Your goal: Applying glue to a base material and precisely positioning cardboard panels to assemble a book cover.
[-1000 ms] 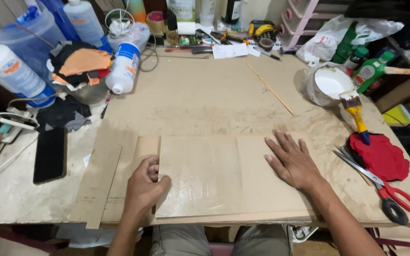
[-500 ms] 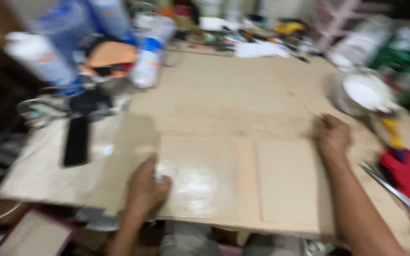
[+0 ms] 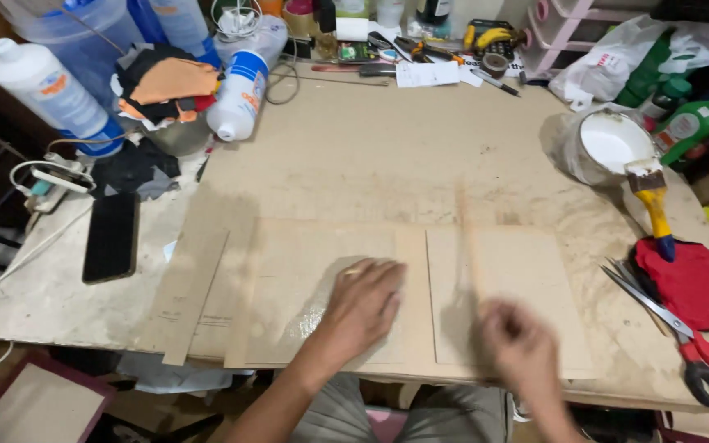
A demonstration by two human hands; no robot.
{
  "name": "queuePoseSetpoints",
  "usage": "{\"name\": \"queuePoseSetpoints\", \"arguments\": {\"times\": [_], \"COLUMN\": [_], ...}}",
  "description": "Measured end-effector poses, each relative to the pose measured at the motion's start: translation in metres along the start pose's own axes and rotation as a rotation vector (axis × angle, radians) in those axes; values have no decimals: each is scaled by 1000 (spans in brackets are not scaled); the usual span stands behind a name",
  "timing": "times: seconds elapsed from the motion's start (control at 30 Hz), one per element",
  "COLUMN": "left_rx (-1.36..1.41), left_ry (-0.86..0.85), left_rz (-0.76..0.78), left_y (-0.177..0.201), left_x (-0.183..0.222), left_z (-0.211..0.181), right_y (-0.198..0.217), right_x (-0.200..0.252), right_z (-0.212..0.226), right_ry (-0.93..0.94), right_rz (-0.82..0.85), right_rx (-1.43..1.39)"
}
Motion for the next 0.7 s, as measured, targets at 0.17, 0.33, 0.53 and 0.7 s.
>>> {"name": "queuePoseSetpoints", "arguments": {"times": [0.17,0.33,0.53,0.7], "left_rx": [-78,-167,-264,-153], "left_ry": [-112,-172,-163,-3], "left_rz": [75,51,101,372], "left_y": [-30,-36,-45,-29], "left_x": [-10,3,8,8], "left_z": [-18,-24,-12,-22], "right_y": [-33,-47,-45,-44], "right_x": [89,100,73,-7], "right_z": [-30,-5,15,88], "right_ry": [-72,-34,-206,490], "right_rz": [-36,125,365,286], "right_rx": [-157,-76,241,822]}}
Point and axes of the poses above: each hand's wrist, its own x-axis away from the middle knuckle, its own y-axis out of the back of the hand, z = x × y, the point moved 10 cm from there along -x, towards the middle knuckle, and after that the axes turned 3 degrees about y, right-handed, at the moved point
